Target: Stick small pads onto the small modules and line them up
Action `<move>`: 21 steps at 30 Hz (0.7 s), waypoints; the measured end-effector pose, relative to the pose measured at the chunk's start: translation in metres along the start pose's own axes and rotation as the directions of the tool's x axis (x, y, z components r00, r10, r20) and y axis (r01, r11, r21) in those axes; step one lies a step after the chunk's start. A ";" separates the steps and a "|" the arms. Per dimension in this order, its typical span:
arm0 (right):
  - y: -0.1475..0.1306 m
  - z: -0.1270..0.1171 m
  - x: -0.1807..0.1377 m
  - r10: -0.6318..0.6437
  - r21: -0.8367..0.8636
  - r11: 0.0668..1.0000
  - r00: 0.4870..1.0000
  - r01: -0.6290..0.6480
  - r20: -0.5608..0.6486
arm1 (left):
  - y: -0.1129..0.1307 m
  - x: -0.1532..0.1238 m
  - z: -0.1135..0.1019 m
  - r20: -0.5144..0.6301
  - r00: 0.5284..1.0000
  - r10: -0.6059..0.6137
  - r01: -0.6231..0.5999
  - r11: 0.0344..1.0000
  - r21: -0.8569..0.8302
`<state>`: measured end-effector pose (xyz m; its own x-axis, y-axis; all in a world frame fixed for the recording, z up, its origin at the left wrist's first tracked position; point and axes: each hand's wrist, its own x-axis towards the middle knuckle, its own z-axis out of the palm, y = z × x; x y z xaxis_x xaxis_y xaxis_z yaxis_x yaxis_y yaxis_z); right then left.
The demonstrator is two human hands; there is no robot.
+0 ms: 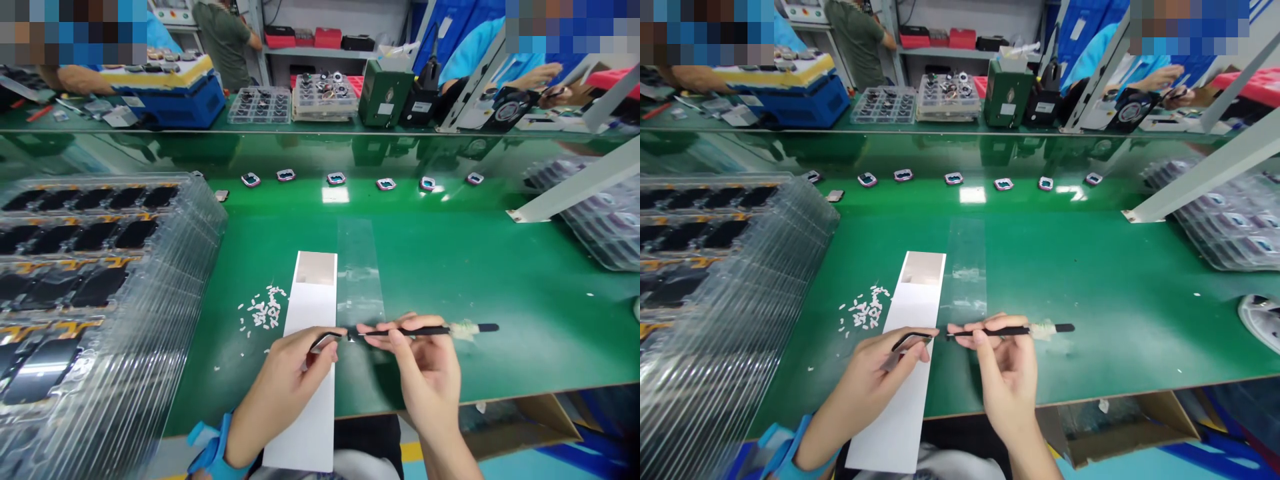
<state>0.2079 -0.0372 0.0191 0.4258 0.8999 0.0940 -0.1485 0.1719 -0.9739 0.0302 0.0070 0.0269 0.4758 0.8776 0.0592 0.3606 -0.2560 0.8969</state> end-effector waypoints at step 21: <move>-0.001 0.049 -0.015 -0.282 0.044 0.959 0.954 0.279 0.104 | -0.004 -0.002 -0.001 -0.040 0.999 0.034 -0.032 0.998 0.053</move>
<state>0.1581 -0.0317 0.0287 0.3551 0.8516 0.3855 -0.0629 0.4333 -0.8991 0.0271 0.0062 0.0236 0.4550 0.8840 0.1071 0.3873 -0.3048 0.8701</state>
